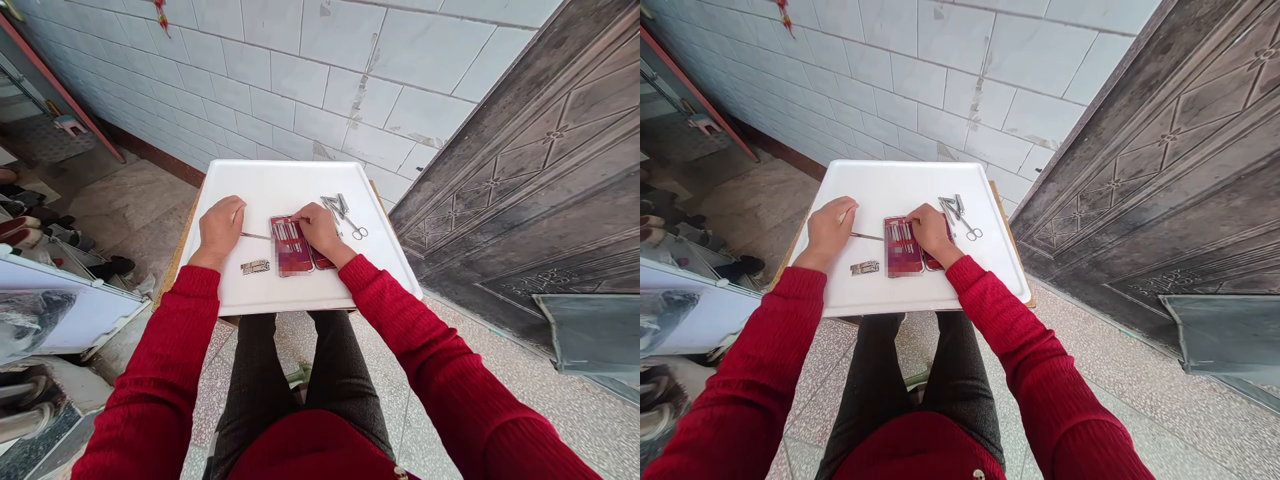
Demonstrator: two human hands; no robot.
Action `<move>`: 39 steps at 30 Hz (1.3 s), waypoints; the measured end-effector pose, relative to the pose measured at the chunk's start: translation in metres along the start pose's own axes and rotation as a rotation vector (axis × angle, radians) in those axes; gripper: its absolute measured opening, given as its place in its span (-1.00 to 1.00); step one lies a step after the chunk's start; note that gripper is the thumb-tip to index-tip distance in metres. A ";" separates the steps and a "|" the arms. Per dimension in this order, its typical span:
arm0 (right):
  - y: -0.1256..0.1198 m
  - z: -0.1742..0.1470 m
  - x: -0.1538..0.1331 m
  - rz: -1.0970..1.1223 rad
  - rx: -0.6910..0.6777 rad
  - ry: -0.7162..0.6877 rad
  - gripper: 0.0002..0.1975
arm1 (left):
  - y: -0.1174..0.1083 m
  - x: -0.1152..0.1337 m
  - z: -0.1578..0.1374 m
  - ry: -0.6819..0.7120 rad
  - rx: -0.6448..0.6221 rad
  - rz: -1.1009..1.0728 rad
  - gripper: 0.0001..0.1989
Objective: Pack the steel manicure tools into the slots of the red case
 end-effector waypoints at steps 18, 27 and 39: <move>0.071 -0.016 -0.101 -0.737 -0.348 -0.164 -0.77 | -0.013 -0.001 -0.002 -0.056 0.075 0.038 -0.70; 0.090 -0.001 -0.099 -0.782 -0.410 -0.144 -0.73 | -0.014 0.005 -0.002 -0.038 0.085 0.024 -0.71; 0.094 -0.002 -0.103 -0.687 -0.484 -0.164 -0.77 | -0.015 0.006 -0.003 -0.047 0.084 0.036 -0.69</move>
Point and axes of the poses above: each hand's wrist, its own z-axis towards the middle knuckle, its own y-axis out of the palm, x = y × z, the point moved 10 cm from there along z, towards the middle knuckle, and after that the axes turned 9 degrees about y, right-handed, at the moved point
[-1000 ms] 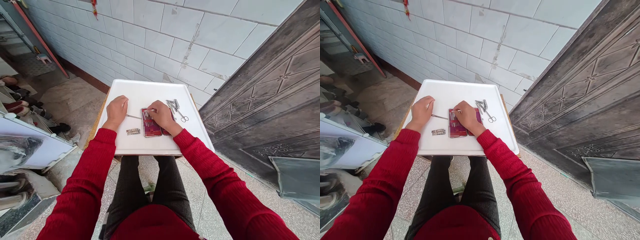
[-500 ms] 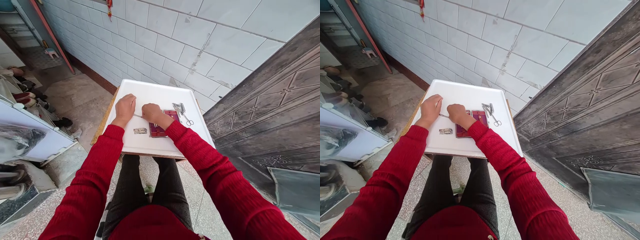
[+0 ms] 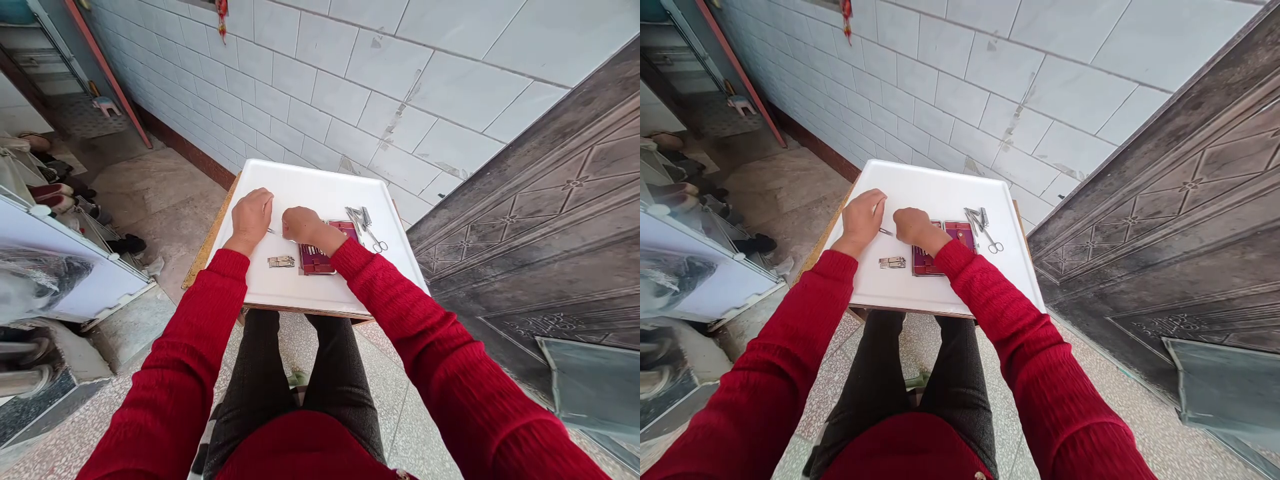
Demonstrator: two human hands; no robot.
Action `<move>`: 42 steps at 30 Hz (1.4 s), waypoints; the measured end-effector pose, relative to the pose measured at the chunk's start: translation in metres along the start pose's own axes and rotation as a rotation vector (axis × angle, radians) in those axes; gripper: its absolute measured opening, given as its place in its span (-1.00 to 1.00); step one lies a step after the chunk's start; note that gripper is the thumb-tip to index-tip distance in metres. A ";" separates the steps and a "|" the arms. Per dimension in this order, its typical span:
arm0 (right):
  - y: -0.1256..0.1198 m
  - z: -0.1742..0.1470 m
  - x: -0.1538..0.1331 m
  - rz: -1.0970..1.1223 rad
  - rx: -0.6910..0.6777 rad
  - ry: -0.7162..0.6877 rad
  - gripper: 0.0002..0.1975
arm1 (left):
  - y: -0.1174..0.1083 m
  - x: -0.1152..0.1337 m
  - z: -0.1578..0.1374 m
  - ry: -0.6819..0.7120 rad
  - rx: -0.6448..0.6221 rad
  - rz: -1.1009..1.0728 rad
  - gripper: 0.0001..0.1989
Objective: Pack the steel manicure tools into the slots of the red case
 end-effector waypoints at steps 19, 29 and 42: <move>0.009 -0.021 0.104 1.284 0.074 0.117 -0.53 | -0.001 -0.009 0.003 -0.010 0.023 -0.011 -0.67; 0.014 -0.031 0.143 1.320 0.141 0.130 -0.32 | 0.033 0.015 -0.003 0.123 -0.230 -0.109 -0.67; 0.016 -0.021 0.152 1.059 0.222 0.064 -0.17 | 0.049 0.042 -0.009 0.278 -0.353 -0.182 -0.61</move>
Point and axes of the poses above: each hand's wrist, its own z-axis towards the middle knuckle, its own y-axis out of the palm, x = y × z, the point moved 10 cm from there along z, towards the middle knuckle, and after that the axes turned 9 degrees about y, right-handed, at the moved point
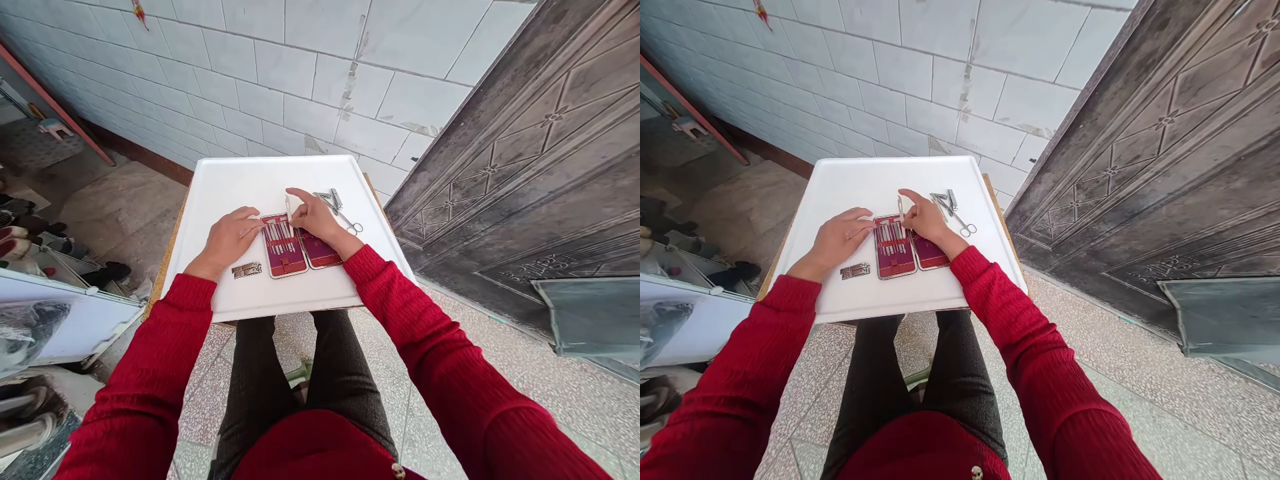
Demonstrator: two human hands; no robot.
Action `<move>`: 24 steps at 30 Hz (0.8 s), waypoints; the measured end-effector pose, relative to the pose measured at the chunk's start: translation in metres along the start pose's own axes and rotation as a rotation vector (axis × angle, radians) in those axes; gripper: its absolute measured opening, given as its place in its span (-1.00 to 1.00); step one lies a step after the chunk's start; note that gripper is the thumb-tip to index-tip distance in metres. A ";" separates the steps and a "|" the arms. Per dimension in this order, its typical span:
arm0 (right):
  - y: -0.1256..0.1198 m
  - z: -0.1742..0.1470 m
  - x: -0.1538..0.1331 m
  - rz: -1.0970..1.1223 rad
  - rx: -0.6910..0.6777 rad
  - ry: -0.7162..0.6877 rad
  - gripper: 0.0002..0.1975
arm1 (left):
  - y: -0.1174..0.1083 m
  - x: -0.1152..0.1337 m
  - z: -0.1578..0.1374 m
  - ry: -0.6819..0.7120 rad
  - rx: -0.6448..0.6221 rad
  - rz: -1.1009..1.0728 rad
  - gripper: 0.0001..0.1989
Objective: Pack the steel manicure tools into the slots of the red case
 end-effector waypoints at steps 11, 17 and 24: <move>-0.005 0.000 -0.009 -0.093 0.066 0.006 -0.35 | 0.000 0.000 0.001 0.022 0.008 -0.047 -0.63; -0.003 0.006 -0.009 -0.093 0.077 -0.010 -0.41 | -0.003 0.001 0.002 0.022 0.022 -0.062 -0.62; -0.004 0.005 -0.011 -0.133 0.100 0.001 -0.41 | -0.002 -0.001 0.001 -0.002 0.012 -0.057 -0.63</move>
Point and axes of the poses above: each hand's wrist, its own z-axis towards the middle knuckle, its own y-axis out of the palm, x = y × z, the point moved 10 cm from there along z, towards the middle knuckle, and after that the axes turned 9 degrees about y, right-handed, at the moved point
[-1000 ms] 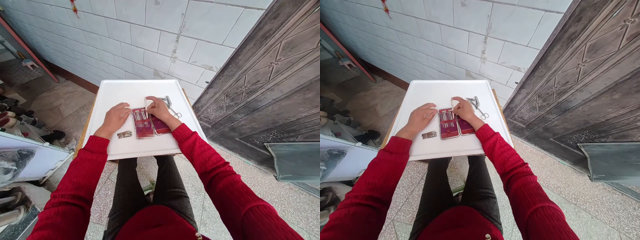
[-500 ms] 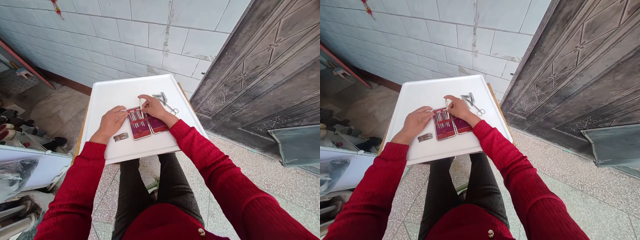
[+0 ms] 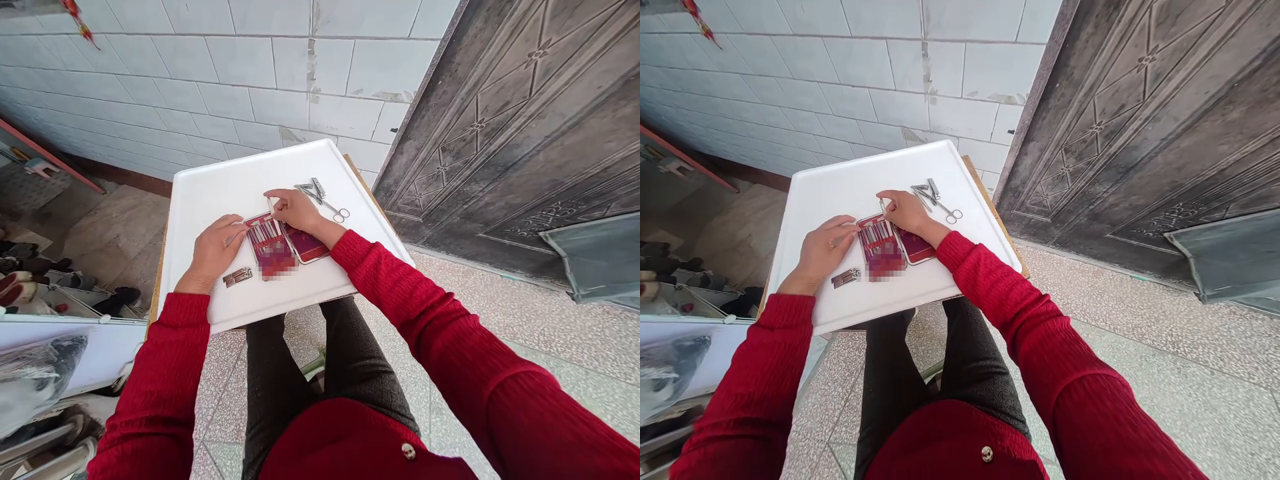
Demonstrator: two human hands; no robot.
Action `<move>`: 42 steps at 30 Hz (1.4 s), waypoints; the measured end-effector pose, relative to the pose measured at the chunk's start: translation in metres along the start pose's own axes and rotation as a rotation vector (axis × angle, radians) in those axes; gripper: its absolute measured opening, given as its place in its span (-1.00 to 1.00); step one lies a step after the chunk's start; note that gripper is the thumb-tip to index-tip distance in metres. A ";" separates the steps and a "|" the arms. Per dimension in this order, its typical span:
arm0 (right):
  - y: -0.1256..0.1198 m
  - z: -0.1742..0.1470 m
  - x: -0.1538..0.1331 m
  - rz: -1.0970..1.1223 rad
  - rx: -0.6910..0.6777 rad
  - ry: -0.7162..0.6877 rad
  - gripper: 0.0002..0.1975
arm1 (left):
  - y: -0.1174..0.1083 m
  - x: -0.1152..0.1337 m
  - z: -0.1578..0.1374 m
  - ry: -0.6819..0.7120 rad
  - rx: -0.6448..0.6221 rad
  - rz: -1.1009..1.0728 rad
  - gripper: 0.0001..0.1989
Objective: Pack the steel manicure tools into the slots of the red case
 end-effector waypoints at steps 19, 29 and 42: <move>0.000 0.004 -0.005 -0.201 0.107 -0.008 -0.42 | 0.000 -0.002 0.003 -0.007 -0.028 0.046 -0.65; 0.008 0.004 -0.011 -0.256 0.089 -0.015 -0.56 | 0.002 -0.006 0.003 -0.018 -0.049 0.061 -0.65; 0.009 -0.013 -0.013 -0.328 0.124 -0.096 -0.60 | 0.003 -0.007 0.001 -0.022 -0.049 0.039 -0.65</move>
Point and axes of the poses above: each hand's wrist, its own z-axis towards the middle knuckle, its own y-axis out of the palm, x = y × z, the point moved 10 cm from there along z, towards the middle knuckle, and after that the axes turned 9 degrees about y, right-handed, at the moved point
